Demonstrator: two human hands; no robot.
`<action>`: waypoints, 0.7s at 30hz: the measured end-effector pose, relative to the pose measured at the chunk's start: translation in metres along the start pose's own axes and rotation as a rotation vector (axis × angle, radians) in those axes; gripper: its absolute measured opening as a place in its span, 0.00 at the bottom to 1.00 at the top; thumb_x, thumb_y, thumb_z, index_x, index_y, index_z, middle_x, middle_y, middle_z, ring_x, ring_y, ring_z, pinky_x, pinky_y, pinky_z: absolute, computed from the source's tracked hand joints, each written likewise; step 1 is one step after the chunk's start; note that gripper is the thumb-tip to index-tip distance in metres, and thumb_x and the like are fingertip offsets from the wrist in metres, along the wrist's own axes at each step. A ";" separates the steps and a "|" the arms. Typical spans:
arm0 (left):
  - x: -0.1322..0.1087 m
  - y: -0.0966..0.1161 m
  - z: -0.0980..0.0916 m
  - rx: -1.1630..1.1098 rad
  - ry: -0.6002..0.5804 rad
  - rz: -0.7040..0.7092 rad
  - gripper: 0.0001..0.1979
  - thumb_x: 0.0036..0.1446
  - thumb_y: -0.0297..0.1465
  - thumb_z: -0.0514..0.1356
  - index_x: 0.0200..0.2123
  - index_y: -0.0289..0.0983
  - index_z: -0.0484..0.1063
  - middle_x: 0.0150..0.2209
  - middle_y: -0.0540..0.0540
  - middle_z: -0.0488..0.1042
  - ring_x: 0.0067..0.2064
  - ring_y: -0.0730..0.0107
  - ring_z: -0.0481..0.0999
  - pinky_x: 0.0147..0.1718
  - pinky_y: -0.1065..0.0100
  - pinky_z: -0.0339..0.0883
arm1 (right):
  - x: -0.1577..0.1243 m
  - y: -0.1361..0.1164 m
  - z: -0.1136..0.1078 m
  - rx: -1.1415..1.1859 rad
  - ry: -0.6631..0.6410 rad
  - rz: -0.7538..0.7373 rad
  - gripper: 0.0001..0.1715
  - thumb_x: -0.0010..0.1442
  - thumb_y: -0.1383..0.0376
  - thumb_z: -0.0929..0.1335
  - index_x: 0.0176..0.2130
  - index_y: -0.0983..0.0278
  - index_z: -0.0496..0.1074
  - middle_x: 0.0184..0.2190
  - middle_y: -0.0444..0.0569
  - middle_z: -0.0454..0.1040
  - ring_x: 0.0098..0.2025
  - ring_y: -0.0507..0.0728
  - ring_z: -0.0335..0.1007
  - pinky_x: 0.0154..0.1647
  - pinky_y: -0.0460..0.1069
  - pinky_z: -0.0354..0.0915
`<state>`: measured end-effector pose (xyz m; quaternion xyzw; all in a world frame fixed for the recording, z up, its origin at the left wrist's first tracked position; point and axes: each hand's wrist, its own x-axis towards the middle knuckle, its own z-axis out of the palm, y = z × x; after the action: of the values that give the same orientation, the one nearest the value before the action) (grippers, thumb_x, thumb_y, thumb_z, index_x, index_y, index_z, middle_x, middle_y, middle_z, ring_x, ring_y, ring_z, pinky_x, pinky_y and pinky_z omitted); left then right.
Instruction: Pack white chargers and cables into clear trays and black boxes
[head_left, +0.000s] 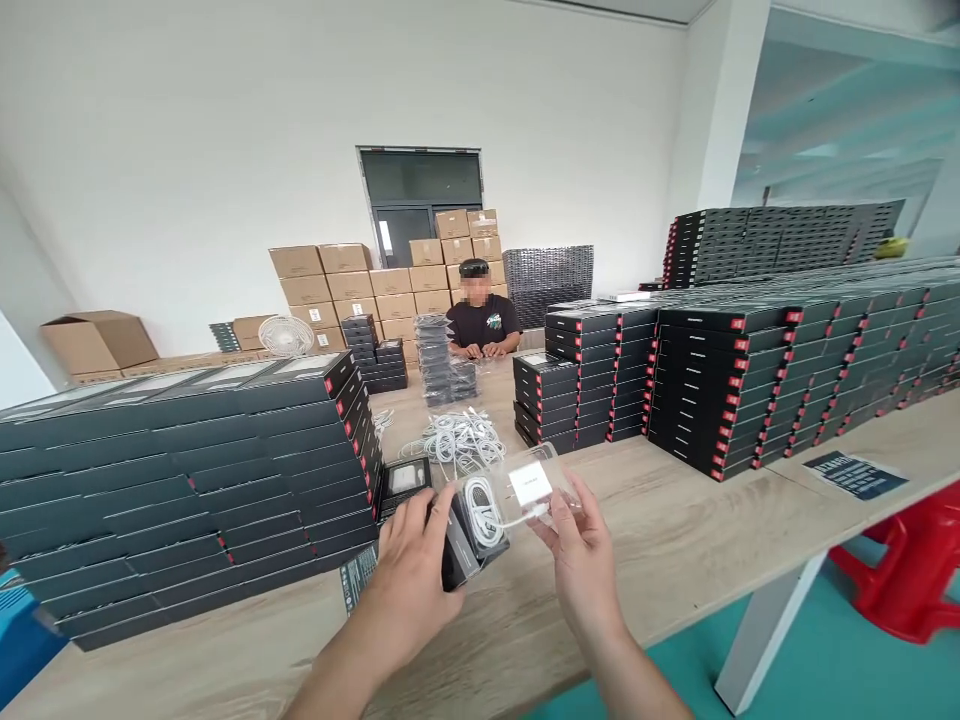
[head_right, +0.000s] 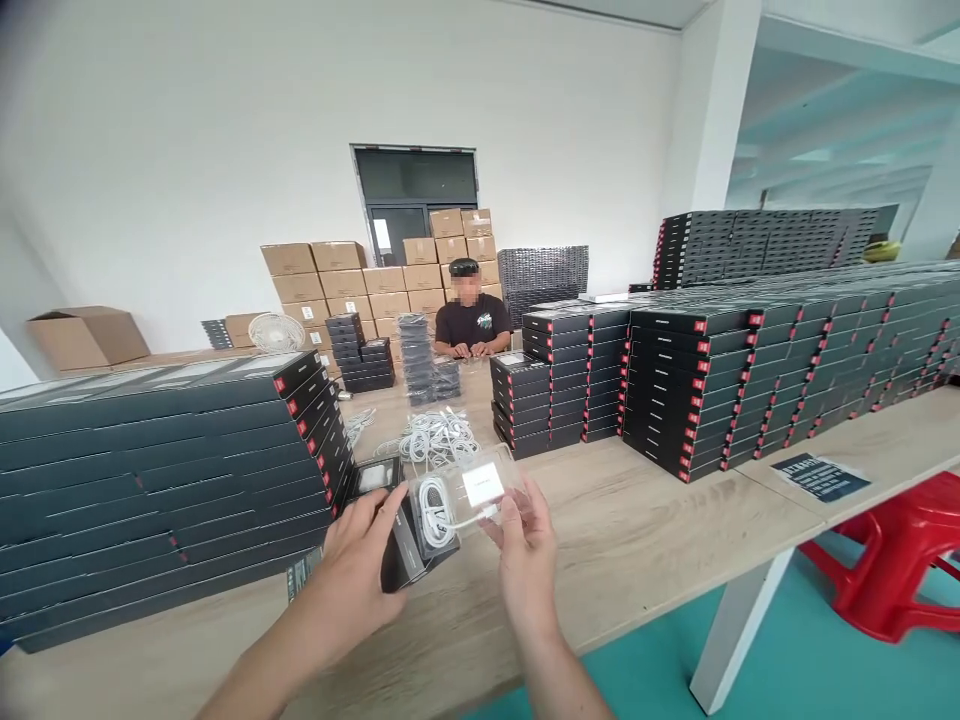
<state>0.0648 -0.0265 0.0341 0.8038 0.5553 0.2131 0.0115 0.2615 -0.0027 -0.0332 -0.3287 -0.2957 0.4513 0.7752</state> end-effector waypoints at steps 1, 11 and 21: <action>0.001 0.000 0.002 0.003 0.008 0.009 0.49 0.45 0.28 0.62 0.70 0.44 0.48 0.63 0.36 0.58 0.64 0.43 0.58 0.61 0.48 0.52 | -0.001 -0.003 -0.003 -0.016 0.000 0.006 0.38 0.57 0.51 0.73 0.63 0.54 0.65 0.45 0.49 0.73 0.47 0.59 0.73 0.48 0.59 0.77; 0.029 0.012 0.025 -0.384 -0.074 0.028 0.51 0.45 0.29 0.65 0.70 0.47 0.47 0.67 0.38 0.53 0.68 0.42 0.52 0.64 0.46 0.52 | 0.013 -0.067 -0.013 -0.244 -0.149 -0.017 0.37 0.54 0.49 0.75 0.59 0.55 0.69 0.45 0.49 0.74 0.45 0.60 0.73 0.43 0.58 0.78; 0.069 0.022 0.054 -0.729 -0.028 0.251 0.50 0.44 0.22 0.64 0.68 0.46 0.47 0.66 0.38 0.53 0.68 0.48 0.55 0.66 0.46 0.48 | 0.052 -0.107 -0.022 -0.139 -0.343 0.193 0.30 0.55 0.46 0.74 0.52 0.57 0.75 0.45 0.52 0.77 0.47 0.60 0.75 0.42 0.53 0.75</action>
<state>0.1237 0.0393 0.0134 0.8113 0.3403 0.3855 0.2780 0.3538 -0.0014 0.0448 -0.3265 -0.4207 0.5513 0.6422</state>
